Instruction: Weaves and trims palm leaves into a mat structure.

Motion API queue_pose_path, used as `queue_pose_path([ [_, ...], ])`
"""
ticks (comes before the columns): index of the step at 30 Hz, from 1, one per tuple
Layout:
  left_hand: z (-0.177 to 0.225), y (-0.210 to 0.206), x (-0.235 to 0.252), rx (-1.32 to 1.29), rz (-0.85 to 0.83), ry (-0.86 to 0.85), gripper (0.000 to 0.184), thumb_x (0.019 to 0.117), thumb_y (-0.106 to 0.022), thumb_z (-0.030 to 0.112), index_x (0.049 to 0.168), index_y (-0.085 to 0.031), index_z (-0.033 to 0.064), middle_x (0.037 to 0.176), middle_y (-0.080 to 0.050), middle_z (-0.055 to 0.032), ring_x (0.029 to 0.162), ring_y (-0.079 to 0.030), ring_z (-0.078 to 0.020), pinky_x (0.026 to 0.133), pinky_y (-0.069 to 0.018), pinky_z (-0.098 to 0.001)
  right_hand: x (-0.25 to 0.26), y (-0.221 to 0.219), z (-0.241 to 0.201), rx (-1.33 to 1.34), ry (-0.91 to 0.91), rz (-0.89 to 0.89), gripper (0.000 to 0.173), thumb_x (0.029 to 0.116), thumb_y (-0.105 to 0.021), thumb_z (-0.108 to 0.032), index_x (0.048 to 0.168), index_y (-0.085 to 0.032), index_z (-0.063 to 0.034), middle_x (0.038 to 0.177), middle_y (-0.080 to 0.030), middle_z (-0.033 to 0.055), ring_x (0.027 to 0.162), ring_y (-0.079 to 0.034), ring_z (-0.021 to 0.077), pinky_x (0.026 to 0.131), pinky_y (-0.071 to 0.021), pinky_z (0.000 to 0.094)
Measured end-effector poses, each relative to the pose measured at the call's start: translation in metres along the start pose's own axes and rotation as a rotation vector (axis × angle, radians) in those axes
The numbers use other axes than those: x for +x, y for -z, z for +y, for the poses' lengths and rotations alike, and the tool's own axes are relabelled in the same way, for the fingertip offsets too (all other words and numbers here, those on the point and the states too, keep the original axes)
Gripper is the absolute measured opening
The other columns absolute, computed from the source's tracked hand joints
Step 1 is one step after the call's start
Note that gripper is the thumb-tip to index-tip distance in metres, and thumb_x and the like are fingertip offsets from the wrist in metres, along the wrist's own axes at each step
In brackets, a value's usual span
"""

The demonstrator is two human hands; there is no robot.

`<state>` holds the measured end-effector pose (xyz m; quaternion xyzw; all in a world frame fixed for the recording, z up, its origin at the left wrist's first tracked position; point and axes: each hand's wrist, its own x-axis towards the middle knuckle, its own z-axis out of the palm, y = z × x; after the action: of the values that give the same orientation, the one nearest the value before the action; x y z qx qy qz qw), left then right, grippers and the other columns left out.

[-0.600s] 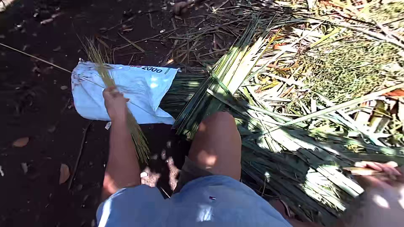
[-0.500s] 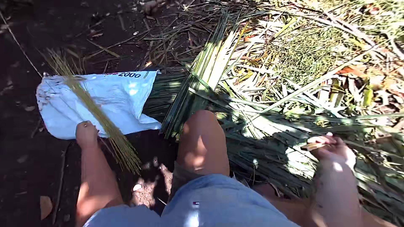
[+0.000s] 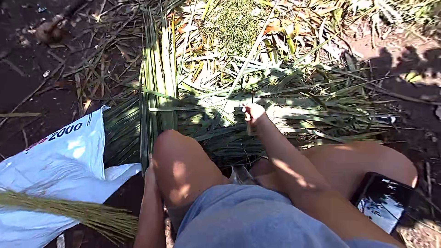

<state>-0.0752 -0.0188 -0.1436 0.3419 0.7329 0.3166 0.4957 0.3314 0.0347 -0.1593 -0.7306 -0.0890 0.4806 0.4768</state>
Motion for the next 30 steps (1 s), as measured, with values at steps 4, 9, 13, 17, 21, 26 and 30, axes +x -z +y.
queue_pose_path([
  [4, -0.008, -0.005, -0.008, -0.121, -0.064, 0.096, 0.061, 0.1115, -0.025, 0.049, 0.128, -0.061, 0.0031, 0.104, -0.072, -0.0103, 0.090, -0.070, -0.0143, 0.080, -0.0593, -0.0375, 0.028, -0.046, 0.046, -0.985, 0.301, -0.410, 0.044, 0.1051, -0.052, -0.014, 0.148, -0.051, -0.0081, 0.131, -0.064, 0.0256, 0.119, -0.063, 0.0404, 0.102, -0.0483, 0.0605],
  [9, 0.011, 0.012, -0.001, 0.150, 0.049, -0.087, 0.041, 0.1113, -0.042, 0.024, 0.137, -0.055, -0.0040, 0.123, -0.065, -0.0168, 0.105, -0.063, -0.0152, 0.095, -0.0512, -0.0370, 0.019, -0.081, 0.061, -1.587, 0.237, -0.638, 0.062, 0.1060, -0.046, -0.011, 0.163, -0.028, -0.0259, 0.137, -0.059, 0.0290, 0.127, -0.055, 0.0517, 0.098, -0.0438, 0.0702],
  [13, 0.059, 0.007, -0.002, 0.124, 0.104, -0.386, 0.036, 0.1083, -0.045, 0.019, 0.130, -0.055, -0.0087, 0.122, -0.064, -0.0137, 0.104, -0.063, -0.0062, 0.091, -0.0517, -0.0242, 0.023, -0.080, 0.047, -1.515, 0.205, -0.584, 0.033, 0.1059, -0.046, -0.007, 0.134, -0.062, 0.0000, 0.136, -0.060, 0.0275, 0.128, -0.056, 0.0490, 0.099, -0.0439, 0.0706],
  [17, 0.130, -0.019, -0.013, 0.243, 0.042, -0.610, 0.039, 0.1067, -0.048, 0.021, 0.129, -0.058, -0.0089, 0.126, -0.065, -0.0184, 0.113, -0.062, -0.0113, 0.099, -0.0488, -0.0285, 0.042, -0.067, -0.017, -1.113, 0.480, -0.379, 0.035, 0.1093, -0.043, -0.017, 0.138, -0.062, -0.0076, 0.134, -0.063, 0.0240, 0.126, -0.058, 0.0452, 0.102, -0.0445, 0.0660],
  [21, 0.181, -0.081, -0.010, 0.241, -0.171, -0.579, 0.038, 0.1099, -0.043, 0.023, 0.134, -0.058, -0.0019, 0.134, -0.063, -0.0175, 0.121, -0.062, -0.0232, 0.102, -0.0499, -0.0446, 0.002, -0.046, -0.096, -0.687, 0.685, -0.217, 0.034, 0.1076, -0.052, -0.018, 0.137, -0.064, -0.0066, 0.131, -0.066, 0.0193, 0.121, -0.063, 0.0349, 0.106, -0.0461, 0.0554],
  [26, 0.191, -0.162, -0.014, -0.044, -0.634, -0.119, 0.055, 0.1128, -0.023, 0.044, 0.132, -0.053, 0.0026, 0.107, -0.070, -0.0111, 0.080, -0.070, -0.0173, 0.068, -0.0581, -0.0332, -0.055, -0.032, -0.086, -0.435, 0.789, -0.205, 0.031, 0.1079, -0.048, -0.016, 0.126, -0.067, 0.0004, 0.112, -0.070, 0.0181, 0.101, -0.067, 0.0247, 0.094, -0.0509, 0.0451],
  [30, 0.177, -0.172, -0.028, -0.204, -0.836, 0.208, 0.035, 0.1120, -0.032, 0.031, 0.118, -0.057, 0.0074, 0.076, -0.062, -0.0030, 0.053, -0.056, -0.0065, 0.046, -0.0479, -0.0177, -0.041, -0.025, -0.046, -0.429, 0.793, -0.274, 0.034, 0.1083, -0.049, -0.017, 0.129, -0.066, 0.0034, 0.121, -0.070, 0.0218, 0.113, -0.067, 0.0299, 0.104, -0.0484, 0.0484],
])
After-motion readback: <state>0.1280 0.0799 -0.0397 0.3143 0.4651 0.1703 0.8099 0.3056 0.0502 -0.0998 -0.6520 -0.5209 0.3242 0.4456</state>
